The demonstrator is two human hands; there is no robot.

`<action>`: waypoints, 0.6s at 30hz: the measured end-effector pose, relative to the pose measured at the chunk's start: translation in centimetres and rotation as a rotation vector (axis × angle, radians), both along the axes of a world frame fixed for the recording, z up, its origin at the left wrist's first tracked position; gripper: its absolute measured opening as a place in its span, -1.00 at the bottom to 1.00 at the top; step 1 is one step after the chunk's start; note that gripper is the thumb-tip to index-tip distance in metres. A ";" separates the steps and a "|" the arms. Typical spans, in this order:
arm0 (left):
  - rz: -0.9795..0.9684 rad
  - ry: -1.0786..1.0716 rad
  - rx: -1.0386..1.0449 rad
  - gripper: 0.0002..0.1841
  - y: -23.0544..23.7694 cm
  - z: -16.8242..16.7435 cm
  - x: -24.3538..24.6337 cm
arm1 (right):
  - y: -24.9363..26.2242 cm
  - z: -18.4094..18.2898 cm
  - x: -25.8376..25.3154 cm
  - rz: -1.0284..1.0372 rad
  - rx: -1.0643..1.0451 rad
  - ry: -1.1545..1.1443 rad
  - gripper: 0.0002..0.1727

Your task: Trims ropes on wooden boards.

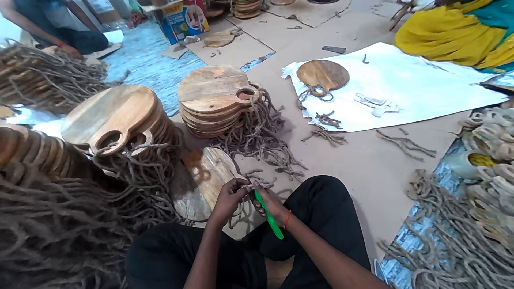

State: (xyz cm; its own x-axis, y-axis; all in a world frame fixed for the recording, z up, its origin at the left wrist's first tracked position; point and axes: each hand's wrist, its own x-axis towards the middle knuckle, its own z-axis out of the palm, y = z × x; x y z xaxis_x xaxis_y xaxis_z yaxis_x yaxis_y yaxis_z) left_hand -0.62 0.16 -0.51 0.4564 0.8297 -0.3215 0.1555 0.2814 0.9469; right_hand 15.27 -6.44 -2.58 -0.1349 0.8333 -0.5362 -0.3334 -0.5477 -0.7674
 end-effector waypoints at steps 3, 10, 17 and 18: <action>0.026 -0.018 -0.023 -0.79 -0.3 0.1 0.3 | -0.1 0.0 0.1 -0.021 0.027 -0.036 -0.42; -0.086 -0.159 -0.083 -0.50 -0.1 -0.8 0.2 | -0.4 0.3 0.2 0.019 0.052 -0.029 -0.43; 0.022 -0.156 -0.087 -0.45 -0.6 -0.5 1.0 | -0.3 0.0 0.6 0.001 -0.028 0.008 -0.35; -0.004 -0.155 -0.082 -0.41 -0.5 -0.6 0.9 | -0.4 0.1 0.7 0.016 -0.038 0.035 -0.34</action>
